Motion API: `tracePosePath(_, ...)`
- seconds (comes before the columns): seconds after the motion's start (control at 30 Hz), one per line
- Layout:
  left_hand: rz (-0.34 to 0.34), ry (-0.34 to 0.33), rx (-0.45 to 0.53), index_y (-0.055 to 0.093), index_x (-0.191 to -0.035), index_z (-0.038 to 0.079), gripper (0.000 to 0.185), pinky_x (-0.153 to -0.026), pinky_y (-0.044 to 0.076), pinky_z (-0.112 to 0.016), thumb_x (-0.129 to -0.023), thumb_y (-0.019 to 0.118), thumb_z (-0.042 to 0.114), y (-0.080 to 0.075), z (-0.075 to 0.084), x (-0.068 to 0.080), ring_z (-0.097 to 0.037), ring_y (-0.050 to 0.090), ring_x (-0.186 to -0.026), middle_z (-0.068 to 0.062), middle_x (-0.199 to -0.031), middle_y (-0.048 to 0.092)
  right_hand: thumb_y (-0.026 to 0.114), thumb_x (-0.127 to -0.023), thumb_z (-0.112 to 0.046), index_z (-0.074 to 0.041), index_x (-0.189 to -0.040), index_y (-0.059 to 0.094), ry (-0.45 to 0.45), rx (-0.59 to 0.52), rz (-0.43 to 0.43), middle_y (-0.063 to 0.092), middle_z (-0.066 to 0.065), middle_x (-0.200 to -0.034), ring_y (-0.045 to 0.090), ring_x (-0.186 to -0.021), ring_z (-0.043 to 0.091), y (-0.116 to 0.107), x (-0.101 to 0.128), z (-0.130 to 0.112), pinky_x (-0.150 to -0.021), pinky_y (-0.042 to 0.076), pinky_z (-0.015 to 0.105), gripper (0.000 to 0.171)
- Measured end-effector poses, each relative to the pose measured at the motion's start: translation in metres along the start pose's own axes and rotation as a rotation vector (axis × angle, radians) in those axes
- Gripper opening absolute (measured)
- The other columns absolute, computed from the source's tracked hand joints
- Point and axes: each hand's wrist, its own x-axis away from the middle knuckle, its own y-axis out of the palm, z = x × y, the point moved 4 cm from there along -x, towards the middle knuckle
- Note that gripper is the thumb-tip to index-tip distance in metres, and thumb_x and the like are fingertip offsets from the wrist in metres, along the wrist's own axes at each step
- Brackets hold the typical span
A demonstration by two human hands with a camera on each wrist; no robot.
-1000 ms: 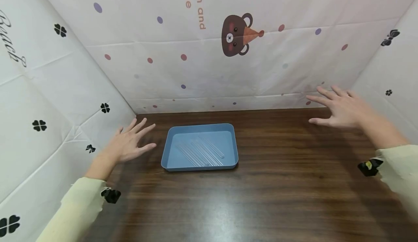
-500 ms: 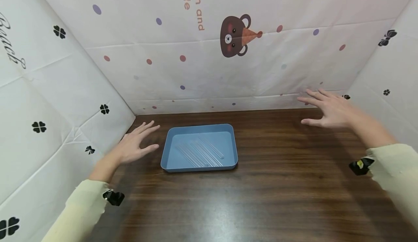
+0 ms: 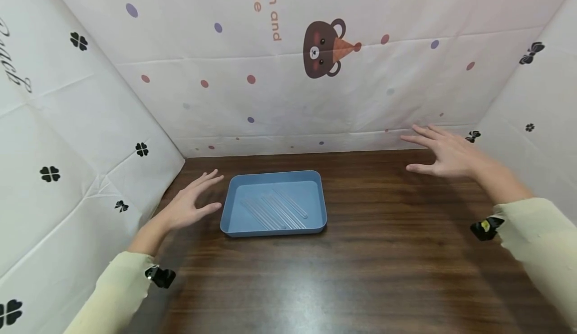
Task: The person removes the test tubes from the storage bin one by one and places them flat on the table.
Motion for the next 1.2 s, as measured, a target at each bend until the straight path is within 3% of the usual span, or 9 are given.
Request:
tracePosePath(0.37, 0.038, 0.012, 0.1, 0.048, -0.172, 0.014, 0.074, -0.129, 0.025, -0.086, -0.106, 0.076, 0.033, 0.006, -0.002, 0.005, -0.056, 0.023, -0.173, -0.017, -0.187, 0.033, 0.078, -0.099, -0.058, -0.021, -0.174, 0.045, -0.028, -0.009, -0.001, 0.031, 0.024, -0.185, 0.028, -0.168, 0.062, -0.001, -0.009, -0.012, -0.126, 0.031, 0.085, 0.09)
tracePosePath(0.77, 0.047, 0.046, 0.148, 0.048, -0.171, 0.008, 0.082, -0.129, 0.027, -0.084, -0.099, 0.084, 0.025, 0.033, -0.011, 0.008, -0.06, 0.025, -0.171, -0.017, -0.186, 0.034, 0.081, -0.097, -0.056, -0.023, -0.172, 0.05, -0.066, -0.094, 0.034, 0.035, 0.02, -0.185, 0.029, -0.169, 0.06, 0.009, -0.017, -0.033, -0.126, 0.03, 0.085, 0.087)
tracePosePath(1.2, 0.031, 0.089, 0.178, 0.046, -0.17, 0.002, 0.079, -0.129, 0.028, -0.083, -0.102, 0.08, 0.017, 0.049, -0.011, 0.004, -0.061, 0.028, -0.169, -0.022, -0.186, 0.033, 0.078, -0.1, -0.055, -0.024, -0.172, 0.05, -0.076, -0.13, 0.042, 0.031, 0.019, -0.187, 0.025, -0.172, 0.055, 0.018, -0.02, -0.042, -0.127, 0.029, 0.085, 0.083)
